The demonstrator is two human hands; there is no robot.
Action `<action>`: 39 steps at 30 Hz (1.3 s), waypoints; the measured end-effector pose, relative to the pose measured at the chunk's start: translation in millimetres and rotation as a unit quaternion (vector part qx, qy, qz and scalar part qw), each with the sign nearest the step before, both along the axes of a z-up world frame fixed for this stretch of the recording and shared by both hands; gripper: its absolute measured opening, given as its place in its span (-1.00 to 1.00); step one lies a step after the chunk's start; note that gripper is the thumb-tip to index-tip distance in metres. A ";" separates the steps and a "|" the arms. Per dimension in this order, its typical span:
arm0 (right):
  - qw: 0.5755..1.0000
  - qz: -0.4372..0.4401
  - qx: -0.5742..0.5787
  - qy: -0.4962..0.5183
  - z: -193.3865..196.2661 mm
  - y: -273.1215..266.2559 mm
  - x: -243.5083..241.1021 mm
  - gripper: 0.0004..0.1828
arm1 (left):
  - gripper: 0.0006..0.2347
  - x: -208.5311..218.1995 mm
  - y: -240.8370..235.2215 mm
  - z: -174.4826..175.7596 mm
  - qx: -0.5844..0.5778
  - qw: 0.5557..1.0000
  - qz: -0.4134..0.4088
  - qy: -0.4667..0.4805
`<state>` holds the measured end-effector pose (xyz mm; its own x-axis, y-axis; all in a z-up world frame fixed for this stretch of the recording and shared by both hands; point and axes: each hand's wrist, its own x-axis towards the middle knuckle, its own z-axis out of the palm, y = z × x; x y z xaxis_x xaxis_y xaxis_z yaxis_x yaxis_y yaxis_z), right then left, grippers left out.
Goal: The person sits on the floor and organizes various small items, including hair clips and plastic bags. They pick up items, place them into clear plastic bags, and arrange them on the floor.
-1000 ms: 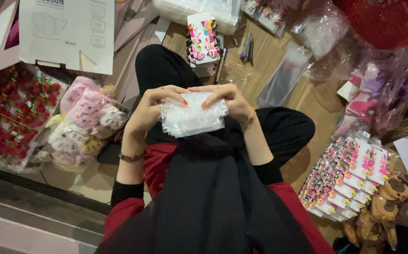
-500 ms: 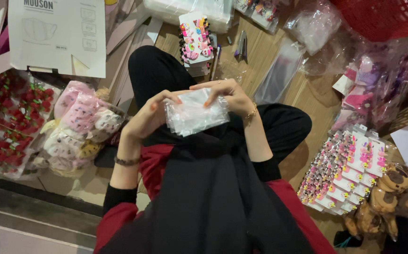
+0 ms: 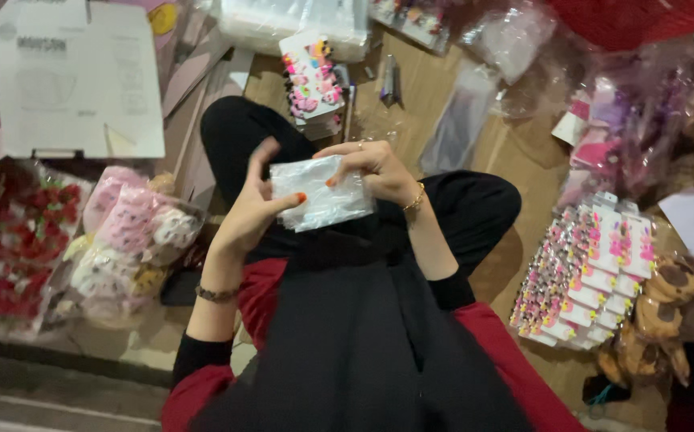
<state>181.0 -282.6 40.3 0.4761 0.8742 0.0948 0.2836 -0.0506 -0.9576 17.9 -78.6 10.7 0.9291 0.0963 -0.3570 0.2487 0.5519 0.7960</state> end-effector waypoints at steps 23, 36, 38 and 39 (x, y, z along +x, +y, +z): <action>0.787 -0.057 0.286 0.544 -86.1 -113.5 -71.7 0.01 | -0.69 12.9 -81.1 -47.4 0.108 0.980 -0.138 0.096; 0.809 -0.302 0.011 0.504 -120.0 -147.9 -68.4 -0.37 | -0.66 40.1 -119.0 -83.3 0.308 0.932 -0.186 0.046; 0.810 -0.330 0.015 0.484 -127.4 -153.2 -64.4 -0.39 | -0.60 51.5 -130.1 -92.5 0.295 0.934 -0.196 0.050; 0.810 -0.359 0.018 0.463 -131.9 -156.1 -65.0 -0.39 | -0.55 54.9 -135.9 -97.9 0.281 0.936 -0.205 0.053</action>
